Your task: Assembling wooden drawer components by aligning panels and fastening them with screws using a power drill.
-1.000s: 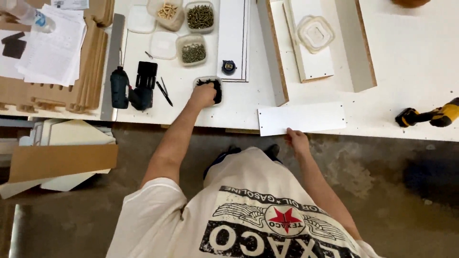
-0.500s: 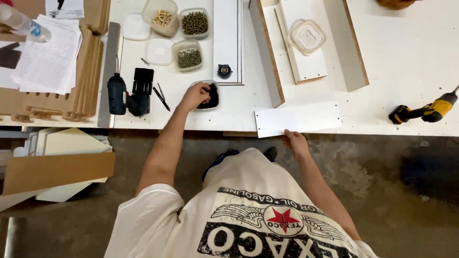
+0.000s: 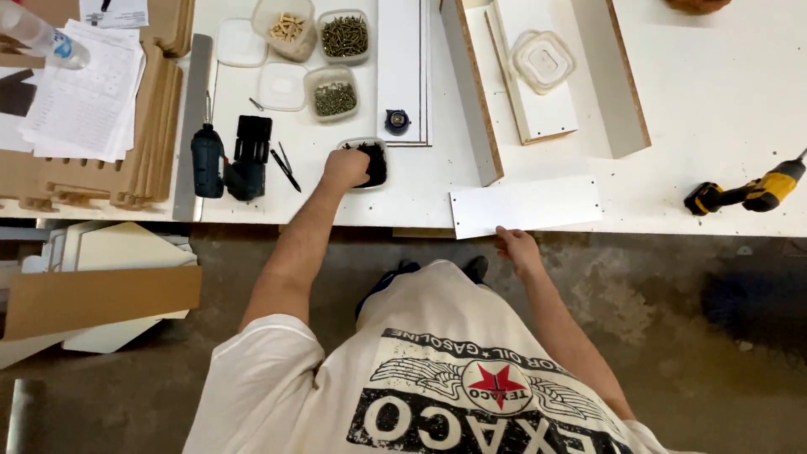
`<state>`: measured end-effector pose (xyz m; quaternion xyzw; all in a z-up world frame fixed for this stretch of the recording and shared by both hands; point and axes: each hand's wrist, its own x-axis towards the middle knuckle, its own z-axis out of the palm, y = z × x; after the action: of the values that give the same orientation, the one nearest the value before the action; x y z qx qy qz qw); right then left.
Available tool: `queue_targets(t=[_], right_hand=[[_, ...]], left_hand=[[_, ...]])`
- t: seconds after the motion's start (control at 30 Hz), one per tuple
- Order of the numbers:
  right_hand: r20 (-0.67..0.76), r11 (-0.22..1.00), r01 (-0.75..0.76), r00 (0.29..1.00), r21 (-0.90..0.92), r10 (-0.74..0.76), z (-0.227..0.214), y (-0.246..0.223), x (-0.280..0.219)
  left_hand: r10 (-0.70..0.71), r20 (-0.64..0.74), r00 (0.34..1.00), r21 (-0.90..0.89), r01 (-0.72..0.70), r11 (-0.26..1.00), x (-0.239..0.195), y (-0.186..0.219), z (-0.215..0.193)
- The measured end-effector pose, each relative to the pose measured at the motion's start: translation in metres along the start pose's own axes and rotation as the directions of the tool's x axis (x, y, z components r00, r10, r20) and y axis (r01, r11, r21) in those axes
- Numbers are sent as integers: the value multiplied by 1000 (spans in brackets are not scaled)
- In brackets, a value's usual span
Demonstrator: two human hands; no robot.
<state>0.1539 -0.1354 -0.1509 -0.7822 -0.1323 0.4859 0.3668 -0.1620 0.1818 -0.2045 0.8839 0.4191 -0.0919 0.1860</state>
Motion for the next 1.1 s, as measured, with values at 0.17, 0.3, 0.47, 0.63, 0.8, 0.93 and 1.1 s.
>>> queue_targets(t=[0.17, 0.3, 0.47, 0.63, 0.8, 0.93, 1.1], right_hand=[[15, 1000, 17, 1000, 15, -17, -1, -1, -2], [4, 1000, 18, 1000, 24, -18, 1, -4, -5], [-7, 1000, 15, 1000, 2, -15, 3, -2, -4], [-7, 997, 26, 1000, -66, -26, 3, 0, 5], [-6, 972, 74, 997, -221, -78, 1, -9, -3], [120, 948, 292, 953, -129, -277, 9, -7, 14], [155, 864, 465, 855, 194, -495, 30, -70, -31]], left_hand=[[104, 34, 994, 19, -105, 994, -15, 8, -23], [95, 135, 986, 6, -97, 995, -23, 12, -31], [81, 113, 990, 41, -86, 995, -9, 8, -13], [188, 67, 980, 127, -195, 972, 0, 4, 0], [-48, -19, 999, -375, 37, 926, 1, -5, -1], [-300, 74, 951, -961, 149, 234, 1, 28, 6], [-52, 109, 993, -990, 104, -92, -10, 150, -15]])
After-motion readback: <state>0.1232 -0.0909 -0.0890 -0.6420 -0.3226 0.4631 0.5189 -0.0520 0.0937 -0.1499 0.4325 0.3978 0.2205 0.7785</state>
